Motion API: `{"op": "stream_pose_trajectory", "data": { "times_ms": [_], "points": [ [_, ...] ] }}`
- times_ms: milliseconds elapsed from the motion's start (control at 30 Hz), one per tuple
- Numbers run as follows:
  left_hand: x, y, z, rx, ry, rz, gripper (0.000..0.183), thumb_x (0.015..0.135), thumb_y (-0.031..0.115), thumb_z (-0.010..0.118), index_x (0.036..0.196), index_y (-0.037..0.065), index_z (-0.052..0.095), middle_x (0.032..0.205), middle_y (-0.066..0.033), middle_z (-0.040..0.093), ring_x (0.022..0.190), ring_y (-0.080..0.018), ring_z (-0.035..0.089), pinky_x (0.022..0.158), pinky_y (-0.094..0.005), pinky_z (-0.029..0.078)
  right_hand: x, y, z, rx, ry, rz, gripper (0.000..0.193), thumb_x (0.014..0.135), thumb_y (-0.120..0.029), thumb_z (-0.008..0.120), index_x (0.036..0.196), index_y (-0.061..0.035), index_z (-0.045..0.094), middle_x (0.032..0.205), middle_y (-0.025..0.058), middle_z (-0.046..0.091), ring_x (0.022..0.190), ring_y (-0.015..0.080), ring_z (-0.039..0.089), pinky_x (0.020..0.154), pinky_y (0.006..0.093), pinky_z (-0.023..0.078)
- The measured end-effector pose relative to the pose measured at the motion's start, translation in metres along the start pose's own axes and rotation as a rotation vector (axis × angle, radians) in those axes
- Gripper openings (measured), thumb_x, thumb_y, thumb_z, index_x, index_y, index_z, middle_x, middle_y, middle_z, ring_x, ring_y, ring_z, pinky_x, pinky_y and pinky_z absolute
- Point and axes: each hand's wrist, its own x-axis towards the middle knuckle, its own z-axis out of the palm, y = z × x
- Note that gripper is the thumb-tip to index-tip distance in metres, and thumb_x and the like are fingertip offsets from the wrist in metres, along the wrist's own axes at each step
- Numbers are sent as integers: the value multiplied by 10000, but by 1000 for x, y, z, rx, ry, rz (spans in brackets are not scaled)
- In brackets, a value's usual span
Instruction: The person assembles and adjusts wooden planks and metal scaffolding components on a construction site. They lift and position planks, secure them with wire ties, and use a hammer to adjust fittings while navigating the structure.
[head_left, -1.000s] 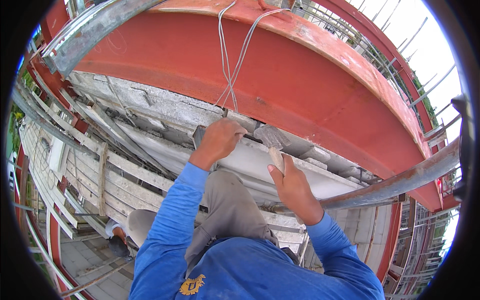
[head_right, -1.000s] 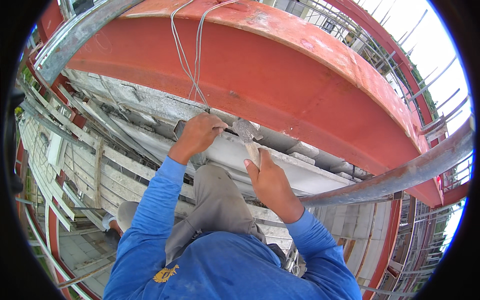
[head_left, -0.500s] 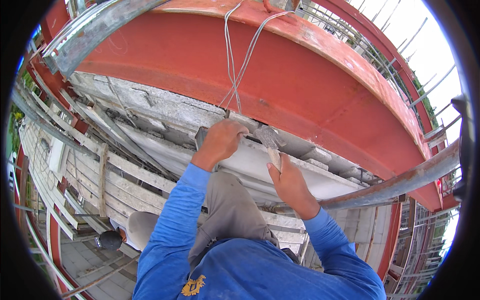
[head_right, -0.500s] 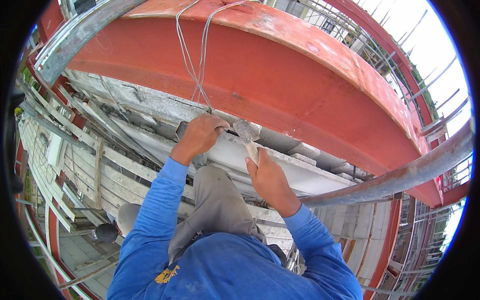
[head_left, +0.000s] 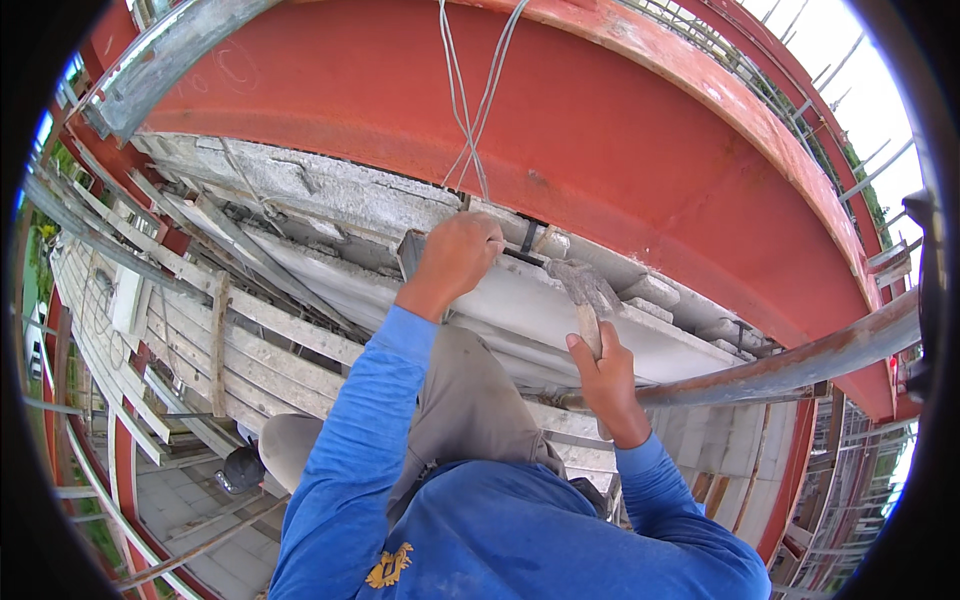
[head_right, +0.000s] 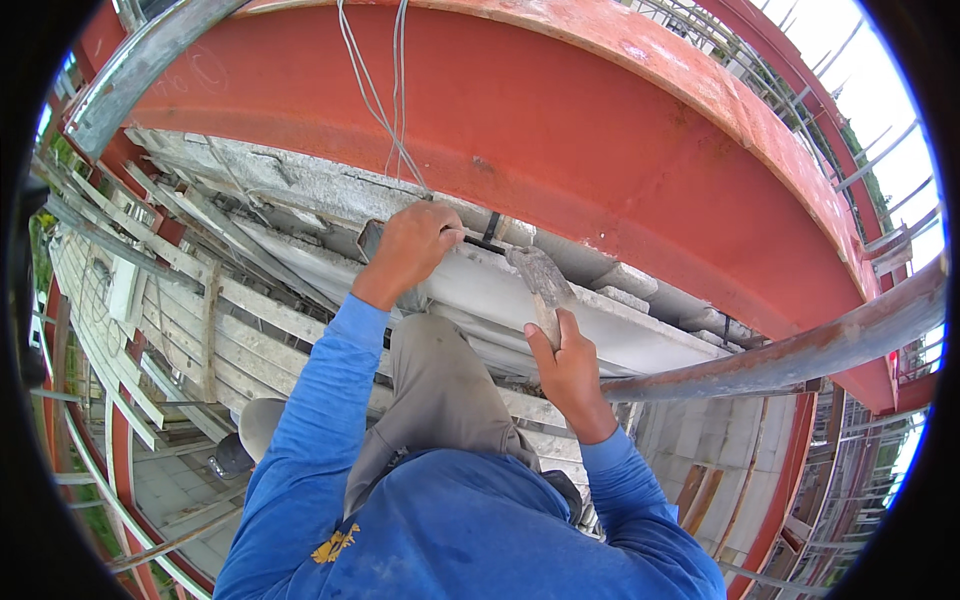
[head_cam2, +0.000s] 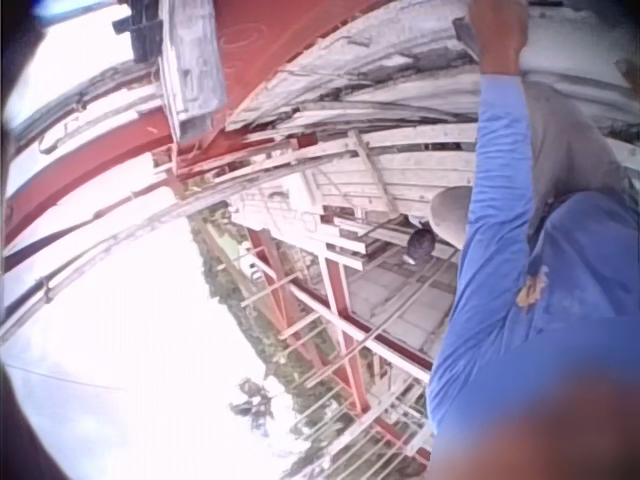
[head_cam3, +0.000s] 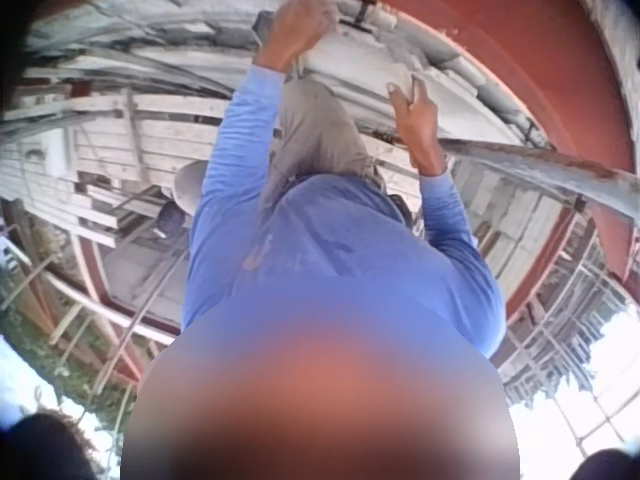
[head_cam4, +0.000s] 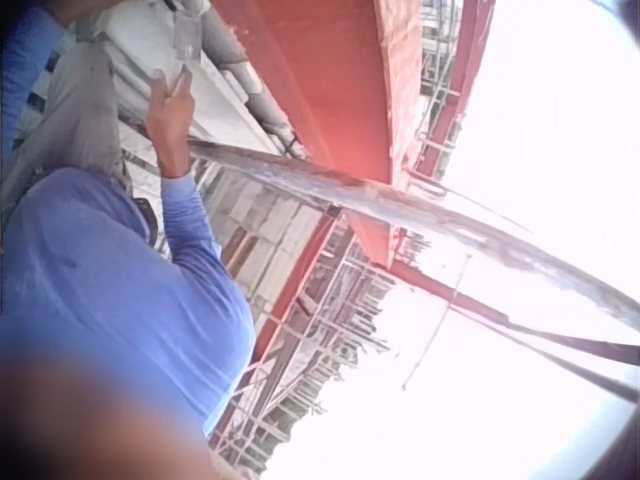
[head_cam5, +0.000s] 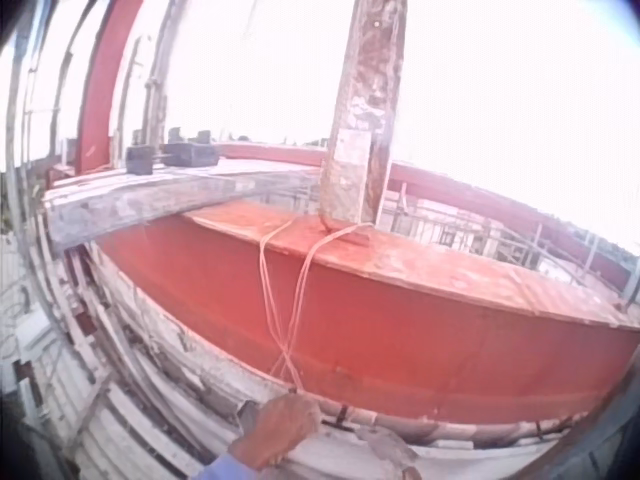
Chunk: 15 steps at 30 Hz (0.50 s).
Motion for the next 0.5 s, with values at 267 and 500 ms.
{"op": "stream_pose_trajectory", "data": {
  "times_ms": [267, 500],
  "points": [
    [5, 15, -4, -5, -5, -33, 260, 973, 346, 711, 1025, 97, 762, 966, -116, 708, 967, -358, 668, 861, -494, 526, -7, 31, -5, 80, -6, -51, 517, 997, -321, 743, 1334, 49, 615, 871, 264, 719, 780, 370, 734, 746, 420, 559],
    [-1, 14, -4, 72, -98, 16, 215, 895, 318, 776, 1023, 158, 840, 984, -62, 658, 1017, -306, 632, 911, -469, 510, -6, 16, 11, -105, -43, -158, 482, 912, -313, 802, 1310, -78, 665, 1127, 199, 756, 996, 401, 746, 861, 460, 597]
  ]
}}
